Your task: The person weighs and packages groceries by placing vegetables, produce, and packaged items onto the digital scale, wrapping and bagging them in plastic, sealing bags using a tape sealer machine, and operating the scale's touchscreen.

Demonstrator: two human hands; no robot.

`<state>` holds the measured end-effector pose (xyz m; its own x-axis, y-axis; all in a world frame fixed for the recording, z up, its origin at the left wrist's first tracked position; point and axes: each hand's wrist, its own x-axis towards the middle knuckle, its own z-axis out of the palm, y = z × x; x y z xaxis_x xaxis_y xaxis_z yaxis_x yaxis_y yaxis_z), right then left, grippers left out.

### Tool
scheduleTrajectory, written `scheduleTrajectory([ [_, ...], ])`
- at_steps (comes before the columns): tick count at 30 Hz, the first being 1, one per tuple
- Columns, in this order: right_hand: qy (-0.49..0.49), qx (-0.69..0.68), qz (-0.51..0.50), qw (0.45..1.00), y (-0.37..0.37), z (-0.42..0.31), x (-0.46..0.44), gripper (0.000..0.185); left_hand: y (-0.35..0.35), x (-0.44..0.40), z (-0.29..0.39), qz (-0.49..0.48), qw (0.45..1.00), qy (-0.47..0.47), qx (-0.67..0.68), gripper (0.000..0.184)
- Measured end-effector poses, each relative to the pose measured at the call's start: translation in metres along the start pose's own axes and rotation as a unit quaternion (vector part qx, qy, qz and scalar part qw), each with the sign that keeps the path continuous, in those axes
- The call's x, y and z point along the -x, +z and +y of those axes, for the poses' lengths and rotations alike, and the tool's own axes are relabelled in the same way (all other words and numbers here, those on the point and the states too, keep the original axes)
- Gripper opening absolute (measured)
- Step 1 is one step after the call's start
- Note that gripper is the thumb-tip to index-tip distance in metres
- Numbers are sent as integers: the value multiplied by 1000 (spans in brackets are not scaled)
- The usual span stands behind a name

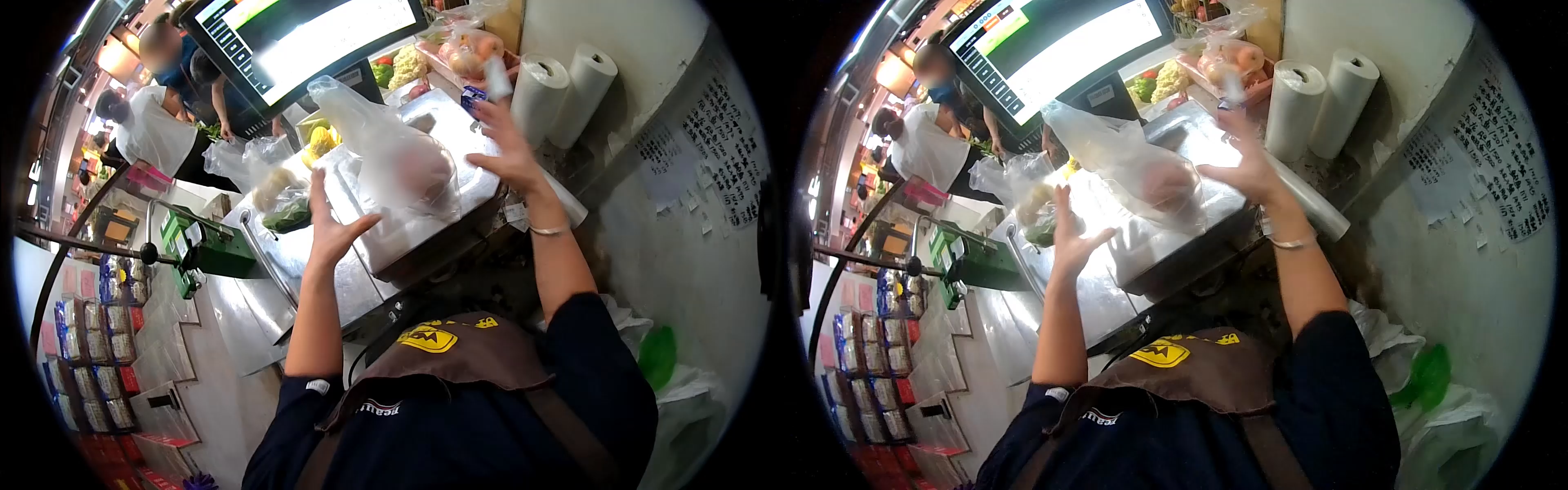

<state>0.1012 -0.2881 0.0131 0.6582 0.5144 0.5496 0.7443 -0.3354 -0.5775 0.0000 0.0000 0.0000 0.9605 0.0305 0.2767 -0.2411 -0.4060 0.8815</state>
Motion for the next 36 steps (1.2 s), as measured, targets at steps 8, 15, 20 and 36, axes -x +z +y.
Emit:
scheduleTrajectory([
  [8,121,-438,-73,888,24,-39,-100,105,50,-49,11,-40,997,66,-7,98],
  [15,-193,-247,38,949,30,-125,-94,69,78,-69,11,123,977,87,150,34],
  [20,84,-517,295,799,-16,-57,-31,19,59,-69,5,112,916,-47,383,32],
  [36,53,-93,42,993,37,-43,-26,68,40,-48,2,-16,878,-112,465,64],
])
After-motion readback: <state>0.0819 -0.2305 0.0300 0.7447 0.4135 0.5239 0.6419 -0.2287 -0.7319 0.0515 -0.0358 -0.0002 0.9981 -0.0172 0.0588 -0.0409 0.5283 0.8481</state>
